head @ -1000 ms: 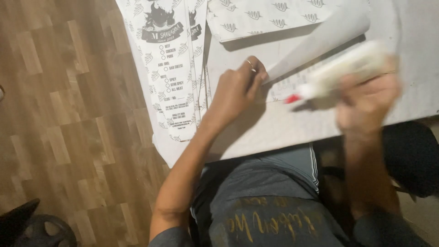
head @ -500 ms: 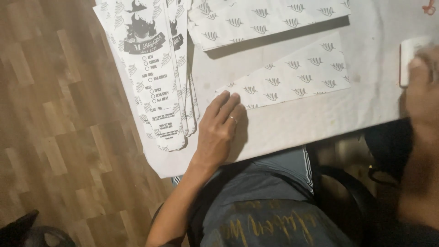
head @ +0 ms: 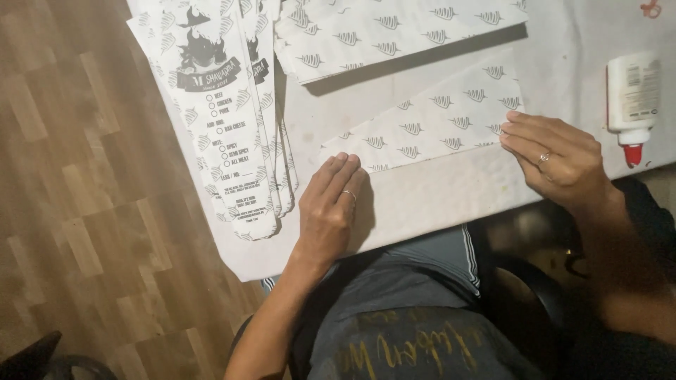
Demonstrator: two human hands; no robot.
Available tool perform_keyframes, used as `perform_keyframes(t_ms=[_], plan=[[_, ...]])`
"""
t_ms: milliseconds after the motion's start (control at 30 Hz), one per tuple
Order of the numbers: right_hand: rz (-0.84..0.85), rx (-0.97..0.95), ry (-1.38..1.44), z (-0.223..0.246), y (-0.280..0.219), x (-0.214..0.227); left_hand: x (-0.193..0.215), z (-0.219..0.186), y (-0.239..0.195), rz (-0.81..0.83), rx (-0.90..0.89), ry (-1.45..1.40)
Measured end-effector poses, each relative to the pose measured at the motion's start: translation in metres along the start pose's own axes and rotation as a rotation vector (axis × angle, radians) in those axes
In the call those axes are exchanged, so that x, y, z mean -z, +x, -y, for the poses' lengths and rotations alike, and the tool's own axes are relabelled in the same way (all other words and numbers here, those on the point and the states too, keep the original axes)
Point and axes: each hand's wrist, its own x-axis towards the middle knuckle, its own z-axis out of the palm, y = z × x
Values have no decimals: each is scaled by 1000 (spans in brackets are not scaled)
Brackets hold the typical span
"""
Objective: Applying glue to paper strips and folding them onto paper sheets to assemble bags at a workstation.
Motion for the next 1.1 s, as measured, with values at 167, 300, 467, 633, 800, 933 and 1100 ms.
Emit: perform_keyframes(t_ms=[167,300,467,633,800,933,1100], plan=[[-15,11,-27,3,2,-1,0,-1,1,-6,-4,16],[-36,-4,-31,4,2,-3,-1,0,0,-3,-6,14],[-51,15,-49,3,-1,-7,1,-1,2,-10,-4,28],[-50,-22,-88,6,0,-8,3,-2,5,-3,-18,59],[112,-66,-301,20,-5,-12,12,-12,6,258,2,171],[177,-70,-385,31,-2,-12,9,-26,5,268,43,233],[128,-119,-244,33,6,-19,-4,-42,-1,373,29,296]])
